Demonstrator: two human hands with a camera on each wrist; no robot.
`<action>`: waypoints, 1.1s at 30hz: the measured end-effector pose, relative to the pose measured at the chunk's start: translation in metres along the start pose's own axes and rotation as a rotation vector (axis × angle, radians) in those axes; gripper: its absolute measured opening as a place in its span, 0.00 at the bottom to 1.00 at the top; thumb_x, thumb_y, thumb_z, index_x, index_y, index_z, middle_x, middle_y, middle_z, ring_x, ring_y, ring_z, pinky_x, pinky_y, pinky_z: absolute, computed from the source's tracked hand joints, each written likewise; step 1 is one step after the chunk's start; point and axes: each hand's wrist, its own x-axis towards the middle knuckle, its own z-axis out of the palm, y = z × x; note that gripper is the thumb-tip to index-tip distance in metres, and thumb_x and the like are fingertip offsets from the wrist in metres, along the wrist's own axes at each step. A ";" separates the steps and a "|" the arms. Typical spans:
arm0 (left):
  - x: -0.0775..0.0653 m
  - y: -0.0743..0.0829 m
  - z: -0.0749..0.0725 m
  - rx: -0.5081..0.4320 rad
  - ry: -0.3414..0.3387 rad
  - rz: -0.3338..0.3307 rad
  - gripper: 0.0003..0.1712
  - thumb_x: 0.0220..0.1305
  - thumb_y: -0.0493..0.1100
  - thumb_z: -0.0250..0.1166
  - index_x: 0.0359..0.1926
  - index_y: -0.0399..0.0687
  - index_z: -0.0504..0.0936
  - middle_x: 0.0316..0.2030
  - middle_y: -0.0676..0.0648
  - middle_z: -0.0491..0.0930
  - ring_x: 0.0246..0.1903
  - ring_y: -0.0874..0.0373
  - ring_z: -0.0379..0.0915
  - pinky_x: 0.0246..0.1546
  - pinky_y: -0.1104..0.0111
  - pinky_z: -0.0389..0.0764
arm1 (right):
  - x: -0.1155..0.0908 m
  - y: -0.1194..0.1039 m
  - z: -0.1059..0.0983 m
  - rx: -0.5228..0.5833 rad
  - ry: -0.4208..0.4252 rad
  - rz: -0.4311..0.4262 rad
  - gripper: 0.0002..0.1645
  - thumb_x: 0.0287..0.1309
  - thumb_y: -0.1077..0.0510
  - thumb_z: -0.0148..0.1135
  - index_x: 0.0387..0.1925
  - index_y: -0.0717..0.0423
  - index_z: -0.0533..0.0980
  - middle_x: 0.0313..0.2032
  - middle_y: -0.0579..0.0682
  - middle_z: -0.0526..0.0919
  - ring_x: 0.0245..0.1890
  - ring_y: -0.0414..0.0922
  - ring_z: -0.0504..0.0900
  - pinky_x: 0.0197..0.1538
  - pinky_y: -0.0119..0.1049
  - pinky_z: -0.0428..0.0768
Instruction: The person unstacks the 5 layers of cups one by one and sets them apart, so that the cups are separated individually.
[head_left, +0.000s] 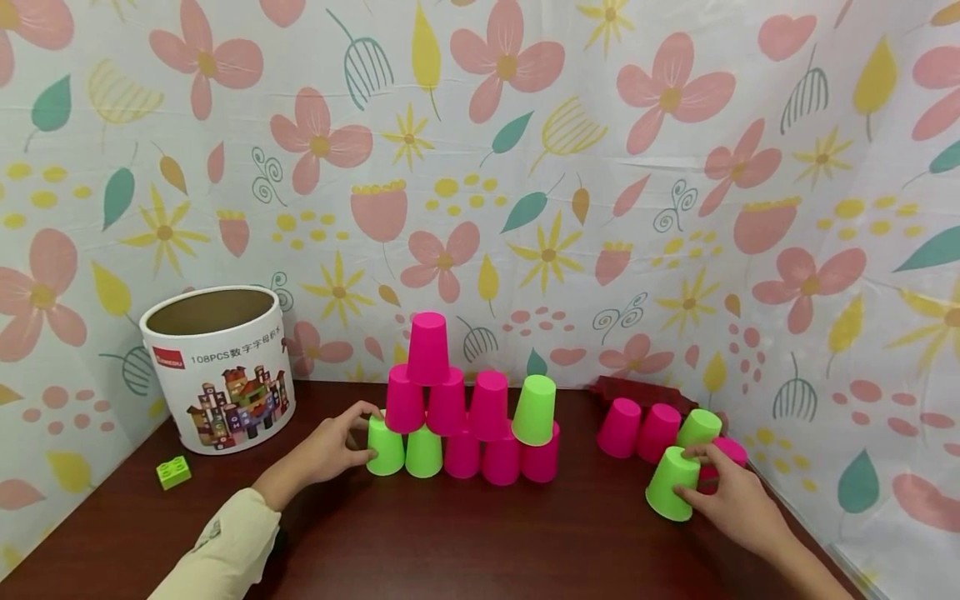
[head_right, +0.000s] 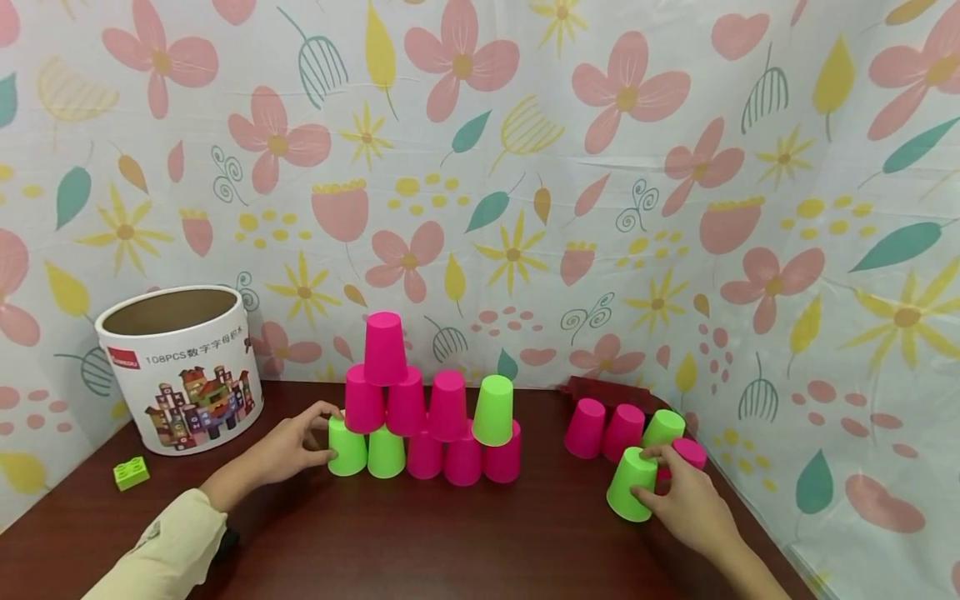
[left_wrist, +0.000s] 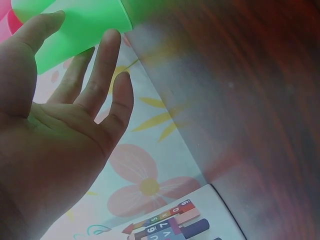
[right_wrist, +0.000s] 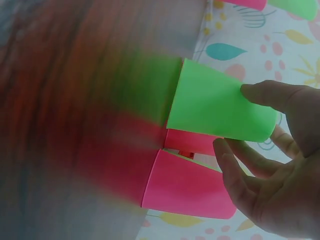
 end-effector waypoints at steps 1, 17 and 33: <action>0.000 0.000 0.000 0.002 0.003 0.001 0.28 0.60 0.37 0.71 0.56 0.54 0.67 0.52 0.35 0.81 0.29 0.60 0.79 0.31 0.66 0.79 | 0.000 0.001 0.000 -0.019 0.003 0.006 0.30 0.45 0.60 0.78 0.49 0.58 0.73 0.39 0.61 0.83 0.23 0.39 0.74 0.25 0.34 0.71; 0.000 -0.002 0.002 0.015 0.006 0.032 0.29 0.60 0.37 0.72 0.56 0.53 0.67 0.51 0.36 0.82 0.28 0.61 0.78 0.31 0.67 0.79 | 0.006 -0.006 -0.004 -0.159 0.199 -0.048 0.18 0.45 0.64 0.73 0.40 0.58 0.78 0.33 0.53 0.79 0.26 0.45 0.71 0.24 0.35 0.68; 0.000 0.000 0.002 0.019 0.011 0.019 0.29 0.60 0.36 0.72 0.56 0.54 0.67 0.52 0.36 0.81 0.28 0.61 0.78 0.30 0.67 0.78 | 0.009 0.000 -0.005 0.043 0.137 -0.047 0.19 0.48 0.65 0.75 0.43 0.57 0.79 0.35 0.53 0.86 0.25 0.32 0.81 0.25 0.31 0.77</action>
